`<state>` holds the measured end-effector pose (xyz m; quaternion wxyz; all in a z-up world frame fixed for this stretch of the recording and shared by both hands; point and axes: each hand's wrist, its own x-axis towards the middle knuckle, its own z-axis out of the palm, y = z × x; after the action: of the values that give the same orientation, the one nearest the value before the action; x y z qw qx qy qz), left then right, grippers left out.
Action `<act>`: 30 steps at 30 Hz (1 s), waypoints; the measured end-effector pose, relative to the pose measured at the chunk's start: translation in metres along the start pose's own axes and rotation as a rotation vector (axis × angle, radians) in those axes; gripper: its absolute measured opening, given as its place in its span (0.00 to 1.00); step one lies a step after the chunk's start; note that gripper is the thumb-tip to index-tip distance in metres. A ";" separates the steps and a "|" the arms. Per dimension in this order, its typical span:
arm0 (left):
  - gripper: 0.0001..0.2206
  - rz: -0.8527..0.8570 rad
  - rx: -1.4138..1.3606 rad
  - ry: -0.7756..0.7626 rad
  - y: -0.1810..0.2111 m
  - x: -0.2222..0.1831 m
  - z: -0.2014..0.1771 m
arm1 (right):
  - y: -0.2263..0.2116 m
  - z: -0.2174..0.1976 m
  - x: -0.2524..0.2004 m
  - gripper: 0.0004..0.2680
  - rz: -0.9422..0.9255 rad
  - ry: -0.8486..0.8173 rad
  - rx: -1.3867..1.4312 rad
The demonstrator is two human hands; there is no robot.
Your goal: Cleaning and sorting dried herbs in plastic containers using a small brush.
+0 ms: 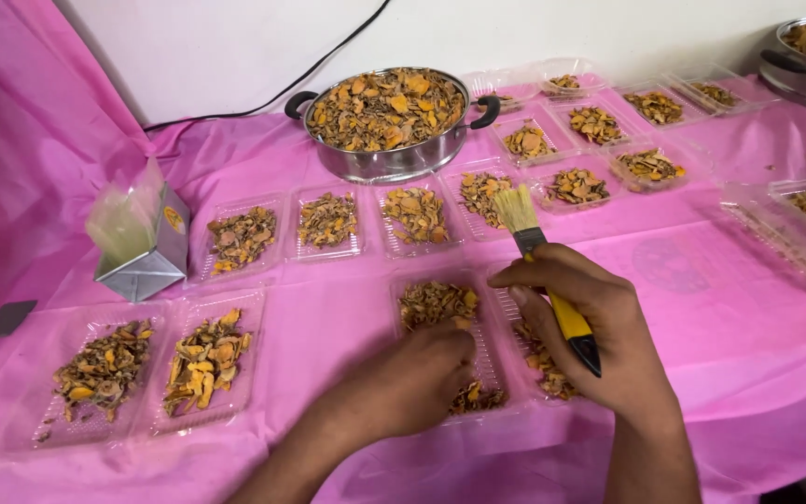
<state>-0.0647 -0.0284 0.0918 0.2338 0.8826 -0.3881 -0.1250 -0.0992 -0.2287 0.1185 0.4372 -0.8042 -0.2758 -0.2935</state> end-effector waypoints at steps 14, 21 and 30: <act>0.07 -0.085 0.098 -0.211 -0.003 0.016 0.016 | 0.015 -0.008 -0.016 0.07 0.013 0.017 0.114; 0.08 0.065 -0.392 0.151 -0.033 0.003 0.013 | 0.018 -0.004 -0.019 0.04 0.012 -0.035 0.229; 0.06 0.194 -0.741 0.357 -0.053 0.001 0.027 | 0.014 0.028 -0.019 0.02 0.073 -0.136 0.161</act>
<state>-0.0416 -0.0063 0.0416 0.6097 0.7060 -0.3517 -0.0784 -0.0955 -0.2144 0.0846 0.4911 -0.7940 -0.2978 -0.1992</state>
